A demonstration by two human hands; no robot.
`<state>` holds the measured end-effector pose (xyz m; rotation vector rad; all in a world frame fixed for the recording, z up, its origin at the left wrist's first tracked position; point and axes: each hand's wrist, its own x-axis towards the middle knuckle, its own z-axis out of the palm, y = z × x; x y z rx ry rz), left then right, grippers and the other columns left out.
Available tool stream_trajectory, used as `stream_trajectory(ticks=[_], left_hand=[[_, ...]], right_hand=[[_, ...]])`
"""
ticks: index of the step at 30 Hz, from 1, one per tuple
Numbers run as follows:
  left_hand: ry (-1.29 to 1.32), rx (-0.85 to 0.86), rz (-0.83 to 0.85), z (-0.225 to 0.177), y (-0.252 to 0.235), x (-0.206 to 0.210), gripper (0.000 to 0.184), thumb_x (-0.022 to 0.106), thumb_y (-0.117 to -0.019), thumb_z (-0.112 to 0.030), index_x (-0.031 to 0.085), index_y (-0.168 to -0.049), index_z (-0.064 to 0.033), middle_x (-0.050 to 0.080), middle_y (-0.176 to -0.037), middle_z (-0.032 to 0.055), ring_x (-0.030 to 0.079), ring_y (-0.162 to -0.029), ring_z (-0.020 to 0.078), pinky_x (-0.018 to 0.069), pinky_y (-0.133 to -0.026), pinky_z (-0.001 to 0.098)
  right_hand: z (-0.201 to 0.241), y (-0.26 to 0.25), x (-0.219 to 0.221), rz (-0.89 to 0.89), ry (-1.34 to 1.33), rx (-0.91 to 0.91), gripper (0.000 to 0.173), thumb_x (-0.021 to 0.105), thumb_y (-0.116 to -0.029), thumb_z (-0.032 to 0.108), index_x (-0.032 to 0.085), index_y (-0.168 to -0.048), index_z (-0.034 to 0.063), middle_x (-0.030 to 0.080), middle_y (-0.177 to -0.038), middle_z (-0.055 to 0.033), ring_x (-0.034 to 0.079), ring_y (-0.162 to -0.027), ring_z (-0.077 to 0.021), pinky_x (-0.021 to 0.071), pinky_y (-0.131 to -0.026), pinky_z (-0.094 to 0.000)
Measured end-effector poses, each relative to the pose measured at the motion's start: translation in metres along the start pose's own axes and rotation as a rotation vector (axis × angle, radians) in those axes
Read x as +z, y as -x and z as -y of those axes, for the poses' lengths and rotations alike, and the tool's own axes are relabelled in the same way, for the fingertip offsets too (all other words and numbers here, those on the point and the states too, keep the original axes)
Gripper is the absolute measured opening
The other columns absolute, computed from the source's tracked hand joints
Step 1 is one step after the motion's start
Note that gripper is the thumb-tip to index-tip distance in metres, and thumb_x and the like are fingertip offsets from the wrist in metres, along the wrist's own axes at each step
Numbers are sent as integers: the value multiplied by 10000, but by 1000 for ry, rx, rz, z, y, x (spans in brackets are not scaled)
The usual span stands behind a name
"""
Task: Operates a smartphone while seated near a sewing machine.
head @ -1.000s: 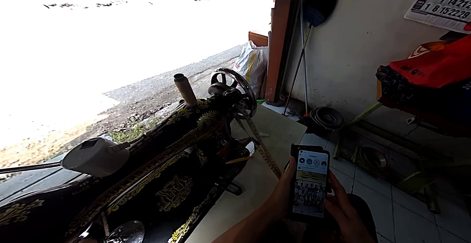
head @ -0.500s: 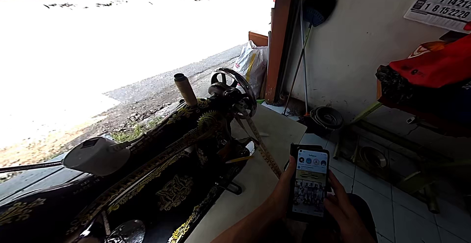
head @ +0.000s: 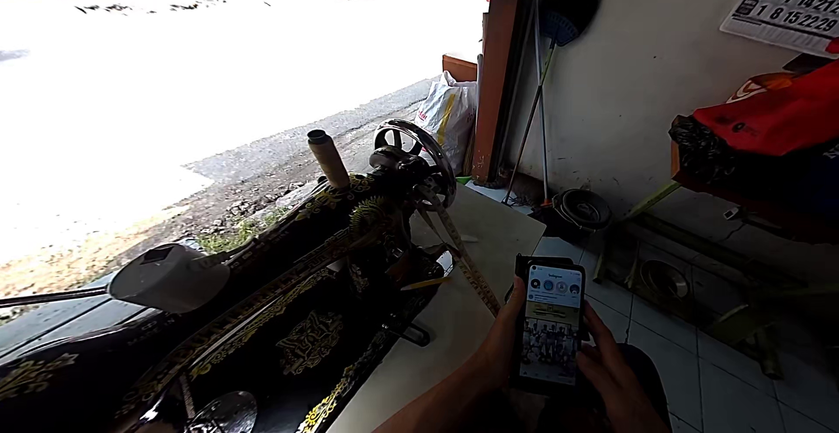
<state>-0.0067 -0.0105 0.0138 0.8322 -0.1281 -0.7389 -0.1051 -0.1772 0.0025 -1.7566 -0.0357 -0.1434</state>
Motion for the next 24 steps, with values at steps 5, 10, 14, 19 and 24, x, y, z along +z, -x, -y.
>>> stream_trajectory(ticks=[5, 10, 14, 19, 24], left_hand=[[7, 6, -1, 0, 0, 1, 653, 101, -1098, -510, 566, -1331, -114, 743, -1111, 70, 725, -1040, 154, 605, -907, 343], [1, -11, -15, 0, 1, 1, 648, 109, -1099, -509, 560, -1339, -111, 738, -1120, 74, 723, -1042, 158, 603, -909, 347], [-3, -11, -22, 0, 0, 1, 640, 120, -1101, -504, 556, -1345, -106, 737, -1122, 79, 723, -1040, 159, 604, -907, 348], [-13, -19, -33, -1, 1, 2, 655, 113, -1097, -518, 560, -1341, -108, 736, -1115, 73, 721, -1039, 157, 604, -904, 347], [-10, -16, -15, 0, 0, 0, 650, 122, -1097, -521, 554, -1355, -109, 733, -1136, 82, 719, -1053, 166, 601, -915, 354]], right_hand=[[2, 0, 0, -1, 9, 16, 694, 459, -1008, 141, 172, -1623, -2, 302, -1641, -168, 508, -1370, -108, 491, -1065, -248], [1, 0, 0, -3, 19, 5, 687, 453, -1008, 131, 177, -1621, -6, 307, -1639, -169, 490, -1391, -118, 487, -1074, -252], [1, 1, 1, -6, 4, 4, 683, 448, -1008, 118, 173, -1619, -11, 312, -1635, -169, 500, -1379, -107, 490, -1069, -242], [2, 1, 1, -3, 4, 5, 687, 449, -1006, 115, 167, -1618, -17, 319, -1629, -171, 507, -1370, -104, 495, -1059, -236], [2, 1, 0, 0, 3, 4, 679, 440, -1009, 108, 168, -1618, -18, 318, -1629, -176, 495, -1385, -110, 487, -1073, -241]])
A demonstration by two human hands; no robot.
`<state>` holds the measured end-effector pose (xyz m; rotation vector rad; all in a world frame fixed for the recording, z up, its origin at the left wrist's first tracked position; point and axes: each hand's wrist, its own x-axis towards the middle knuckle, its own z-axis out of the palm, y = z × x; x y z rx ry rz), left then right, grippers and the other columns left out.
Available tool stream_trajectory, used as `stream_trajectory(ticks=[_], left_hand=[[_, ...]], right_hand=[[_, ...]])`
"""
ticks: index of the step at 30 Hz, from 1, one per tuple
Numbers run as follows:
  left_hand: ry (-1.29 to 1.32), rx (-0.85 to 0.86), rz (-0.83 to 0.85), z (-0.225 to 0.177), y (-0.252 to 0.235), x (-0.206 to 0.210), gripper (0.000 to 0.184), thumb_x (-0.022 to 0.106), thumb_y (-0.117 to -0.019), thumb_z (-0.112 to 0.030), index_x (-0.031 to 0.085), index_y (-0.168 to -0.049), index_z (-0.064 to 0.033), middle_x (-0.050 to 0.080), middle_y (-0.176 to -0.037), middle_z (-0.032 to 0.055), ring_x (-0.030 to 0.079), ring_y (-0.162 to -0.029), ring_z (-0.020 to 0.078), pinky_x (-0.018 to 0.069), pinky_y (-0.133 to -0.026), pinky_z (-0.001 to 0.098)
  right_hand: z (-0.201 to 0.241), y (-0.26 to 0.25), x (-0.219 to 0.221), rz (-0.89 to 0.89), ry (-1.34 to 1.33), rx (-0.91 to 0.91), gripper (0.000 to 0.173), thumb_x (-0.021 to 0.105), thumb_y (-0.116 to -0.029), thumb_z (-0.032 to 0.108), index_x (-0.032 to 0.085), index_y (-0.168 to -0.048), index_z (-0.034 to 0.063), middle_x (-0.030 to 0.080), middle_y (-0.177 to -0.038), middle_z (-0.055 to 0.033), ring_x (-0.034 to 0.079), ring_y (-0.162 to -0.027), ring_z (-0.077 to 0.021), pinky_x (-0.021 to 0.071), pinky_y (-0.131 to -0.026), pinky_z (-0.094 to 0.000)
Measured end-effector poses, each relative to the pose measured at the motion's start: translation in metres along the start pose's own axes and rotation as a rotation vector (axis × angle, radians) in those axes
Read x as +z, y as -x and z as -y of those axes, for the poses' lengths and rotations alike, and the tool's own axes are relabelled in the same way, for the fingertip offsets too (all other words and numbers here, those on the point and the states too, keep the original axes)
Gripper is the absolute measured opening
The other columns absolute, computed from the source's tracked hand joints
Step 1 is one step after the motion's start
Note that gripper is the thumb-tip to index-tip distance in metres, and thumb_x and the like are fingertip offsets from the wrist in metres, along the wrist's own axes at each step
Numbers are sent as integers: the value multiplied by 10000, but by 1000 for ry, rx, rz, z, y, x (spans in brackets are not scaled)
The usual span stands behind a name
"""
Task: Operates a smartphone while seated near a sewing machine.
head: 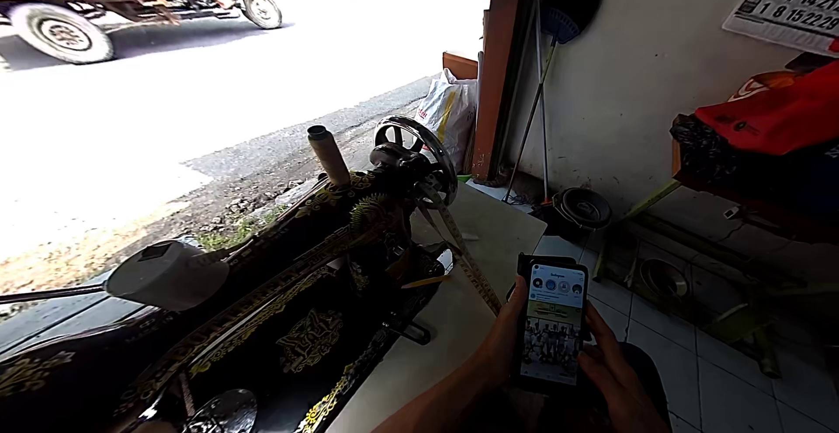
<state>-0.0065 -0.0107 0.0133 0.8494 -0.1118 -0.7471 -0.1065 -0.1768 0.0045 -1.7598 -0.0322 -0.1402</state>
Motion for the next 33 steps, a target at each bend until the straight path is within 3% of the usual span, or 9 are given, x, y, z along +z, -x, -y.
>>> stream_trajectory(ticks=[17, 33], left_hand=[[5, 10, 10, 0, 1, 1, 642, 120, -1100, -506, 558, -1338, -103, 738, -1117, 77, 722, -1042, 155, 604, -909, 348], [18, 7, 7, -1, 0, 1, 636, 117, -1100, -508, 554, -1342, -114, 737, -1117, 72, 724, -1037, 155, 607, -900, 349]], right_hand=[[0, 2, 0, 9, -4, -4, 674, 431, -1014, 110, 165, -1622, -7, 315, -1633, -161, 547, -1328, -95, 512, -1041, -237], [-1, 1, -2, 10, 23, -25, 670, 439, -1018, 143, 186, -1620, -6, 327, -1628, -166, 517, -1361, -104, 499, -1057, -239]])
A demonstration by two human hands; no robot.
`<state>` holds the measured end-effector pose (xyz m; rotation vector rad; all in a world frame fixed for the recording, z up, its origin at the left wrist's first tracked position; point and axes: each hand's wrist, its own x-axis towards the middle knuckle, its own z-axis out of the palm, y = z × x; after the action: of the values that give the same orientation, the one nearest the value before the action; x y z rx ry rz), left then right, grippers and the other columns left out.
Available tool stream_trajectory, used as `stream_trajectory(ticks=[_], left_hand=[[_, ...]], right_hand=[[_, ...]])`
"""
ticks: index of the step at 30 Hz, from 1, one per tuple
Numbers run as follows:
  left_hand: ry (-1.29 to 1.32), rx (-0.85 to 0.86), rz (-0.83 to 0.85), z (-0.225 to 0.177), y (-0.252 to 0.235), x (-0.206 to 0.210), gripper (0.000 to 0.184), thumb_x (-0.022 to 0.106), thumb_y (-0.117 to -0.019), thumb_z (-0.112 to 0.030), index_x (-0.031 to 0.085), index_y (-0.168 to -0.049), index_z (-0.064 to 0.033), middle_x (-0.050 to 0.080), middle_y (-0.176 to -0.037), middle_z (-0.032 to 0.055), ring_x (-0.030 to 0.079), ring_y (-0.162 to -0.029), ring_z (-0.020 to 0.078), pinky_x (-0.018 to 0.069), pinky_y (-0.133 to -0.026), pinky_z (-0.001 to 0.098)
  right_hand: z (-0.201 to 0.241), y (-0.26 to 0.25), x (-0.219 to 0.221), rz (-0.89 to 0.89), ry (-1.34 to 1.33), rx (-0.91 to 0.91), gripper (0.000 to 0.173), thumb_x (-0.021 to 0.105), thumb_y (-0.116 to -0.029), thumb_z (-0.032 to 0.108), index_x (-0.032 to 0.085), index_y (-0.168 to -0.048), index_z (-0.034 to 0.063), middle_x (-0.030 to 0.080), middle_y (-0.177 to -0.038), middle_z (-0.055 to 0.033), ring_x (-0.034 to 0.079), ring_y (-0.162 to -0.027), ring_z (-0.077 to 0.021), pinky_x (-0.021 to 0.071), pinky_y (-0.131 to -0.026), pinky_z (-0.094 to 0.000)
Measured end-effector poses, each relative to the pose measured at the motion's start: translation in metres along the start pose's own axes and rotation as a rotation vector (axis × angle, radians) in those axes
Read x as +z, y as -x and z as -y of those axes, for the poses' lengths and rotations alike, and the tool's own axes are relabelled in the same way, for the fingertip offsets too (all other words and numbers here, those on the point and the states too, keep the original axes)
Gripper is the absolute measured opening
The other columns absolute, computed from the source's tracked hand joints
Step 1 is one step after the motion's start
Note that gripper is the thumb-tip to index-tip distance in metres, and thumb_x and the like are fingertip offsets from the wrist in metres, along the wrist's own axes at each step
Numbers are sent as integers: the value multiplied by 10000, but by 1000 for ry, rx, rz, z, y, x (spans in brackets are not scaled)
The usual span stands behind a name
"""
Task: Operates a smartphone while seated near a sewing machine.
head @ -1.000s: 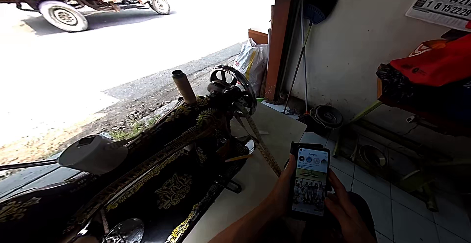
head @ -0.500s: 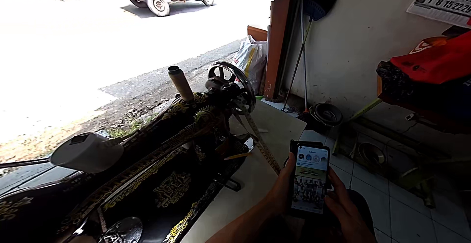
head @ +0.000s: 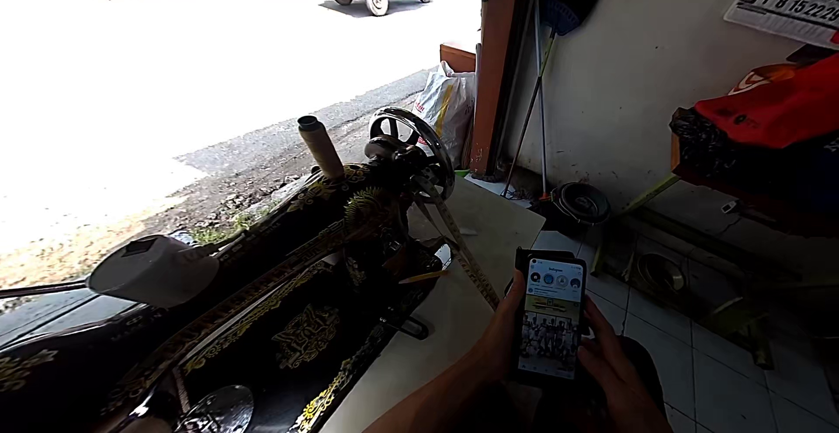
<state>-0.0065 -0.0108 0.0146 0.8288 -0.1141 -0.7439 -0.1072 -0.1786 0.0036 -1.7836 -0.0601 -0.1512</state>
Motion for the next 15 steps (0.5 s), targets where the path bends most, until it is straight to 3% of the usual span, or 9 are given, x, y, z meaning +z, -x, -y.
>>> stream_trajectory(ticks=[15], left_hand=[[18, -11, -12, -1, 0, 1, 657, 109, -1097, -515, 571, -1326, -109, 743, -1105, 82, 729, -1028, 166, 611, -891, 350]], right_hand=[[1, -2, -1, 9, -16, 3, 650, 416, -1024, 130, 189, -1617, -13, 320, -1634, -163, 517, -1369, -109, 498, -1069, -246]])
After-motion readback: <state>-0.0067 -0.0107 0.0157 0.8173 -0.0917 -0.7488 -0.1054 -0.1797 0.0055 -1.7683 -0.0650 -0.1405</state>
